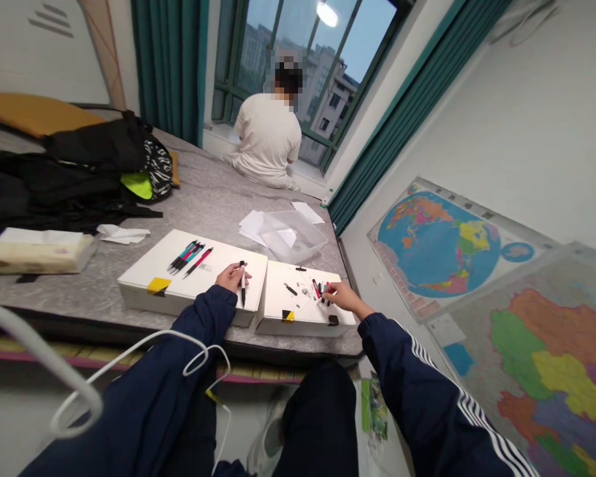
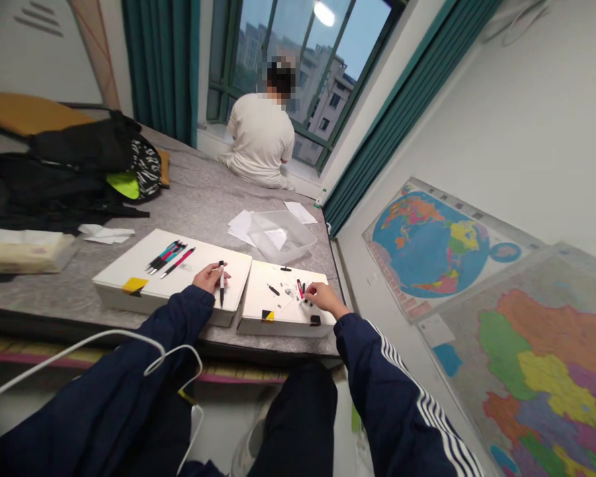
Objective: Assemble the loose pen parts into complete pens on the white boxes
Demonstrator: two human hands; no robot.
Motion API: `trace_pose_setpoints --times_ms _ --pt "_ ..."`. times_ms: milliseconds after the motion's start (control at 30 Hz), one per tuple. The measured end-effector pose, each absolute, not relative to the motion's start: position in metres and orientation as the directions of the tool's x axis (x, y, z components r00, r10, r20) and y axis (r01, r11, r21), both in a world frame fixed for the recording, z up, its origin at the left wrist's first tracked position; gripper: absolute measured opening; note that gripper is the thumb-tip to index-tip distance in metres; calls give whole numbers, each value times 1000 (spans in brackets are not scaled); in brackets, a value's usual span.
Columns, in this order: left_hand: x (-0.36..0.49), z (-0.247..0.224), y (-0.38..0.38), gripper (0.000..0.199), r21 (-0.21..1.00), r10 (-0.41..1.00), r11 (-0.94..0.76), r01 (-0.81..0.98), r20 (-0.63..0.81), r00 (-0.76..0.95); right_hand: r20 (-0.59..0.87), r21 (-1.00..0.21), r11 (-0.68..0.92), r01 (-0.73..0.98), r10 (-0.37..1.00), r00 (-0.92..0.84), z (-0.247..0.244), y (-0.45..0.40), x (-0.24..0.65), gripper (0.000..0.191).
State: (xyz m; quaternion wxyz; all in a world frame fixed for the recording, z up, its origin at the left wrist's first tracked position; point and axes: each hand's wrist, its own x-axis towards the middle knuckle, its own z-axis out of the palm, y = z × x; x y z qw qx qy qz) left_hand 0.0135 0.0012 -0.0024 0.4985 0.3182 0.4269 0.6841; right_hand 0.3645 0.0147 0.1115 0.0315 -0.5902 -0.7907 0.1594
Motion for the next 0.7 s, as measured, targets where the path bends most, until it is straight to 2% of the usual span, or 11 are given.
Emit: trace_pose_setpoints --times_ms 67,133,233,367,433,600,700 --pt "16 -2 -1 57 916 957 -143 -376 31 -289 -283 -209 288 935 897 -340 109 11 364 16" --pt "19 -2 -3 58 924 956 -150 -352 45 -289 -345 -134 340 931 865 -365 105 9 361 17" --pt "20 -2 -5 58 943 958 -156 -293 72 -276 -351 -43 397 917 853 -386 100 8 355 16" --pt "21 -2 -6 51 966 959 -148 -214 87 -271 -310 40 397 917 877 -366 98 11 345 14" --pt "22 -1 -7 49 968 959 -139 -210 78 -274 -287 61 394 917 887 -362 99 13 340 14" --pt "25 1 -10 45 972 966 -108 -210 53 -253 -371 16 443 896 835 -406 97 17 326 16" --pt "26 3 -12 43 973 967 -97 -211 43 -251 -364 25 467 884 828 -427 96 20 316 15"
